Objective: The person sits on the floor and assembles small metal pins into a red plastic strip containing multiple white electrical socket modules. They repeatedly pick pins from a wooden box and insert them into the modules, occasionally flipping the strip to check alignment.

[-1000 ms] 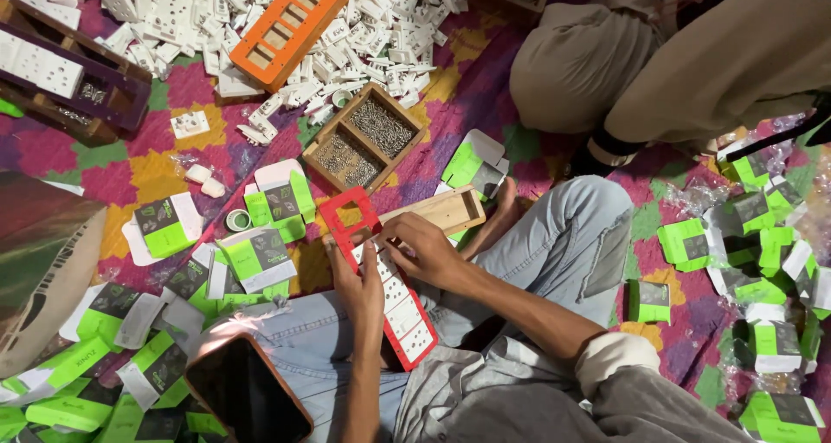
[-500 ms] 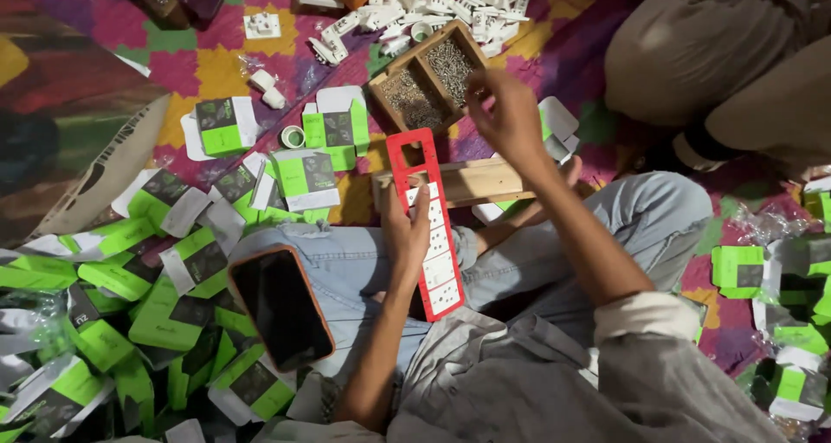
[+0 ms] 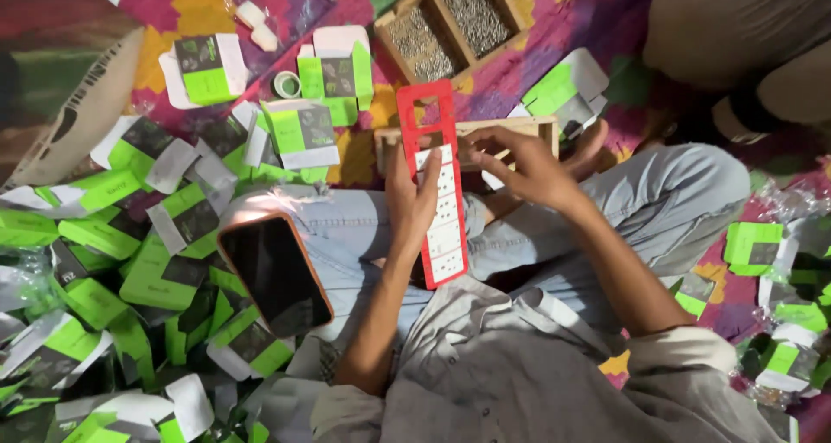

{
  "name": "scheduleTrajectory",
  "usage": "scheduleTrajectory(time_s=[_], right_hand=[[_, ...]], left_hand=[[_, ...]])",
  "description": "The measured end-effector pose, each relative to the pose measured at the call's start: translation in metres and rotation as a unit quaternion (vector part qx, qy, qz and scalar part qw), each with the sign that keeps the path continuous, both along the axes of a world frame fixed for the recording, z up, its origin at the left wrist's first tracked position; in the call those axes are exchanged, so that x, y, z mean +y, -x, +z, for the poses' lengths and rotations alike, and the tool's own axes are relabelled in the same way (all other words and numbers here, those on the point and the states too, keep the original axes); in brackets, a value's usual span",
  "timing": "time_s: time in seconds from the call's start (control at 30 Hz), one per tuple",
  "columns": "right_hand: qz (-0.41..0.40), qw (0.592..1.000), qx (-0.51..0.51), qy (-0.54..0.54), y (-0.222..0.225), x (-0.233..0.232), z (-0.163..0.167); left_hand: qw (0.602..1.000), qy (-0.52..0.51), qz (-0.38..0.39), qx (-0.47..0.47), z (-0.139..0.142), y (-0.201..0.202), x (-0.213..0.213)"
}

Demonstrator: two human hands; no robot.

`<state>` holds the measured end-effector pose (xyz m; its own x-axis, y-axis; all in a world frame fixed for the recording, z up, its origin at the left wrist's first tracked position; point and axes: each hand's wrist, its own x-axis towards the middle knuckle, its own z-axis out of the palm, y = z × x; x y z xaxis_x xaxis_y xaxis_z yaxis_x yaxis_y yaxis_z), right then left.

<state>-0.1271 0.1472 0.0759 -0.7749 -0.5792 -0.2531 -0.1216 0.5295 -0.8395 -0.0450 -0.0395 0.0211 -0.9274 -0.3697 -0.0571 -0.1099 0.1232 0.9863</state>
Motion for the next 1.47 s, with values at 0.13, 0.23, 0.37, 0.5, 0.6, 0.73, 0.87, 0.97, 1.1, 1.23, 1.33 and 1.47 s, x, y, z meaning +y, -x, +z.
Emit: scheduleTrajectory(time_s=[0.13, 0.23, 0.37, 0.5, 0.6, 0.73, 0.87, 0.97, 1.1, 1.23, 1.33, 1.47], right_hand=[[-0.025, 0.993, -0.101, 0.059, -0.026, -0.008, -0.009], [-0.030, 0.992, -0.091, 0.084, -0.030, -0.011, -0.010], [-0.070, 0.984, -0.142, 0.075, -0.032, -0.015, -0.009], [-0.080, 0.986, -0.122, 0.077, -0.036, -0.015, -0.015], [-0.067, 0.982, -0.123, 0.124, -0.034, -0.012, -0.028], [-0.084, 0.966, -0.173, 0.171, -0.035, -0.006, -0.046], [-0.122, 0.953, -0.243, 0.134, -0.031, -0.001, -0.050], [-0.123, 0.961, -0.220, 0.112, -0.030, -0.001, -0.043], [-0.110, 0.966, -0.201, 0.119, -0.031, -0.004, -0.032], [-0.126, 0.963, -0.181, 0.153, -0.030, -0.015, -0.023], [-0.189, 0.972, 0.084, 0.110, -0.044, -0.032, -0.019], [-0.154, 0.966, 0.162, 0.127, -0.077, -0.052, 0.001]], left_hand=[[0.997, -0.073, -0.001, 0.013, -0.001, 0.001, -0.005], [0.987, -0.163, 0.001, -0.005, -0.003, 0.001, -0.007], [0.948, -0.310, 0.026, -0.064, -0.007, 0.001, -0.008], [0.920, -0.379, 0.052, -0.086, -0.011, 0.001, -0.007], [0.909, -0.400, 0.062, -0.100, -0.015, 0.000, -0.005], [0.905, -0.414, 0.058, -0.076, -0.026, 0.001, 0.000], [0.913, -0.400, 0.071, -0.033, -0.032, 0.000, 0.011], [0.921, -0.382, 0.067, -0.034, -0.032, 0.005, 0.014], [0.936, -0.342, 0.071, -0.034, -0.025, 0.005, 0.014], [0.930, -0.358, 0.079, -0.019, -0.020, 0.009, 0.014], [0.933, -0.344, 0.101, -0.034, -0.023, 0.011, 0.014], [0.946, -0.299, 0.105, -0.072, -0.032, 0.015, 0.017]])
